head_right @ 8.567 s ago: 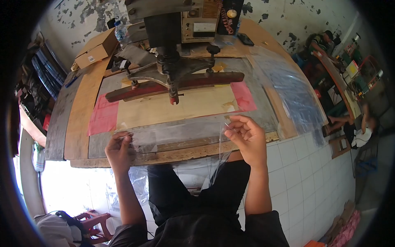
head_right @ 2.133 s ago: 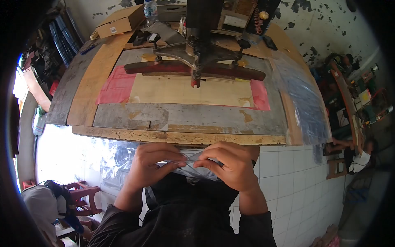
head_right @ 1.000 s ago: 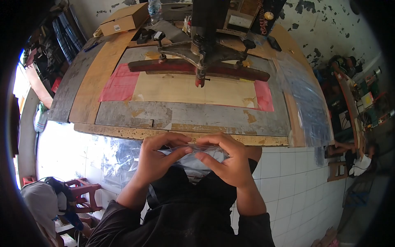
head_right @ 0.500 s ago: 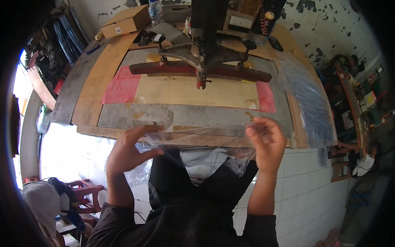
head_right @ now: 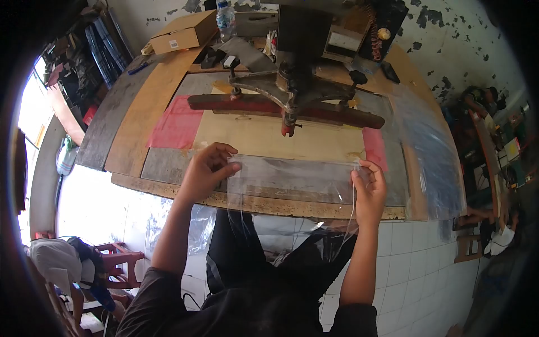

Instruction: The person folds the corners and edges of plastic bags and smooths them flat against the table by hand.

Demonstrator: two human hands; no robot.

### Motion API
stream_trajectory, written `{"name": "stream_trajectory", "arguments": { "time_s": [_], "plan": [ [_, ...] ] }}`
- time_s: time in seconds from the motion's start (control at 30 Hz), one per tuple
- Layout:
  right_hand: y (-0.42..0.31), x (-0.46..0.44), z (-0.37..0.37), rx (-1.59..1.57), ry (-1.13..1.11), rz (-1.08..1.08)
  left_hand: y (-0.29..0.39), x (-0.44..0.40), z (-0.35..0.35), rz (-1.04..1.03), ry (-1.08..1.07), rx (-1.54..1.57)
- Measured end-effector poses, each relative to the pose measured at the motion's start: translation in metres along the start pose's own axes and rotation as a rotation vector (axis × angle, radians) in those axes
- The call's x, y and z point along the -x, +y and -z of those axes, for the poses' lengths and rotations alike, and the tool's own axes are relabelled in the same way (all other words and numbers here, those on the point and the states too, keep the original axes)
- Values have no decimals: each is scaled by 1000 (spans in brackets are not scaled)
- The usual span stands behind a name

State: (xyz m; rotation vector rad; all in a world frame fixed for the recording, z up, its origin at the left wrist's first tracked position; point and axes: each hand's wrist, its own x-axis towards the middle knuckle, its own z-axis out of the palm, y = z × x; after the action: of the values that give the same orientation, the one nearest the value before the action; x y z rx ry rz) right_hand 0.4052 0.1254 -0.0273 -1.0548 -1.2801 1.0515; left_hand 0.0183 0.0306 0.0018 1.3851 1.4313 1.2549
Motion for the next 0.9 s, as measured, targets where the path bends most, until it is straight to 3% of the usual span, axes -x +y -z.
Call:
{"name": "stream_trajectory", "arguments": {
  "time_s": [0.23, 0.3, 0.43, 0.5, 0.57, 0.67, 0.73, 0.83, 0.9],
  "plan": [
    [-11, 2, -12, 375, 20, 75, 0, 2, -9, -134, 155, -302],
    [-28, 9, -19, 645, -38, 72, 0, -1, -8, -121, 179, -333],
    [-29, 16, -24, 727, -32, 126, 8, -2, -11, -60, 172, -458],
    [-30, 17, -29, 837, 37, 444, 8, -3, -11, -102, 165, -497],
    [-33, 19, -29, 888, 41, 502, 6, -5, -13, -145, 163, -534],
    [-31, 18, -21, 1012, -241, 612, 4, -5, -14, -282, 197, -582],
    [-29, 17, -19, 1010, -287, 620, 3, -6, -13, -453, 143, -710],
    [-36, 17, -20, 1035, -341, 648, 9, -3, -13, -526, 42, -834],
    [-41, 22, -19, 1082, -362, 526, 9, 0, -17, -529, -5, -855]
  ]
}}
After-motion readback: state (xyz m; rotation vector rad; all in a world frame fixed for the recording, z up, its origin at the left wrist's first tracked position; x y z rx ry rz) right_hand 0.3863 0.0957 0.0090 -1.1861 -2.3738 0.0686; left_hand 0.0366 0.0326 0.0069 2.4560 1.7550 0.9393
